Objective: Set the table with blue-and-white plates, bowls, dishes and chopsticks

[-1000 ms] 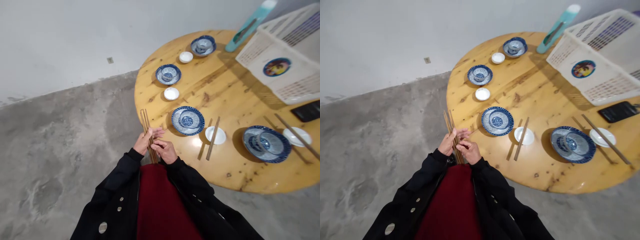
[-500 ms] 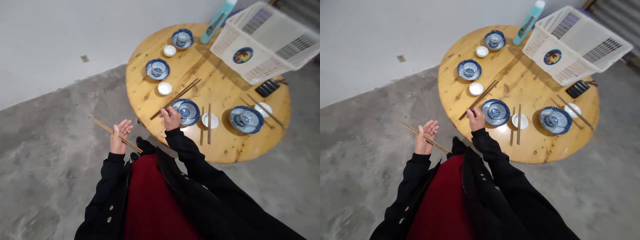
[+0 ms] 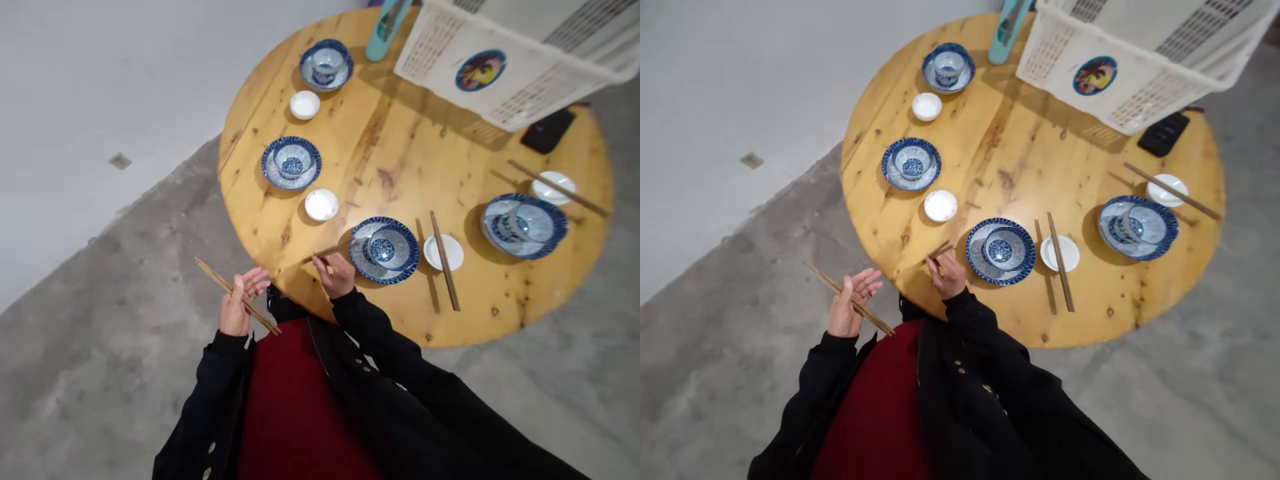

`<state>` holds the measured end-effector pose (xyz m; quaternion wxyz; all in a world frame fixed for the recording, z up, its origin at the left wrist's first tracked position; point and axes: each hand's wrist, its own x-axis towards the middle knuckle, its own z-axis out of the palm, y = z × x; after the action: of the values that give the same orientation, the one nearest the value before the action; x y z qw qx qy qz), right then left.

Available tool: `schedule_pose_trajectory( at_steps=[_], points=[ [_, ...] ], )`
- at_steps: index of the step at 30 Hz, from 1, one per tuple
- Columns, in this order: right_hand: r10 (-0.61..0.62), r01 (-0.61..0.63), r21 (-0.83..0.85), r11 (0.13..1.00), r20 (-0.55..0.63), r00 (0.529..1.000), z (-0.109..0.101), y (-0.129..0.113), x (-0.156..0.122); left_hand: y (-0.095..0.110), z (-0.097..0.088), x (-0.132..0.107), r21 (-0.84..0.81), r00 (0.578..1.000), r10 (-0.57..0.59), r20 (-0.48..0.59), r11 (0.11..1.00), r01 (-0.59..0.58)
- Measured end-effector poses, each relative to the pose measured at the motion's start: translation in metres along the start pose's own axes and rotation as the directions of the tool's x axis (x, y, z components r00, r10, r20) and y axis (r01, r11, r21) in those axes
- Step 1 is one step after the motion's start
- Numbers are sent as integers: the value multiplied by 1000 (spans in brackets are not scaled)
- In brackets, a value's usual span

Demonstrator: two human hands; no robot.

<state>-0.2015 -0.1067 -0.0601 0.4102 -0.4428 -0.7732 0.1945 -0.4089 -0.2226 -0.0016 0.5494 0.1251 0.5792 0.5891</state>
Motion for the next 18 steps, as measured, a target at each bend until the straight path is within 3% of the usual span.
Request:
schedule_pose_trajectory(
  at_steps=[6,10,13,15,18],
  points=[
    [117,-114,64,991,-47,992,9,-11,0,30,16,57,105,986,-118,118,989,106],
    [355,-354,88,931,5,935,4,-16,14,47,20,86,102,982,-132,135,988,119],
    [575,-585,178,792,108,811,-2,-12,40,59,20,104,92,982,-131,136,989,120],
    [686,-733,296,612,262,679,-2,-6,65,65,20,115,98,982,-115,151,990,101],
    [740,-861,372,348,454,495,1,6,104,72,23,130,117,974,-120,192,988,99]
  ],
)
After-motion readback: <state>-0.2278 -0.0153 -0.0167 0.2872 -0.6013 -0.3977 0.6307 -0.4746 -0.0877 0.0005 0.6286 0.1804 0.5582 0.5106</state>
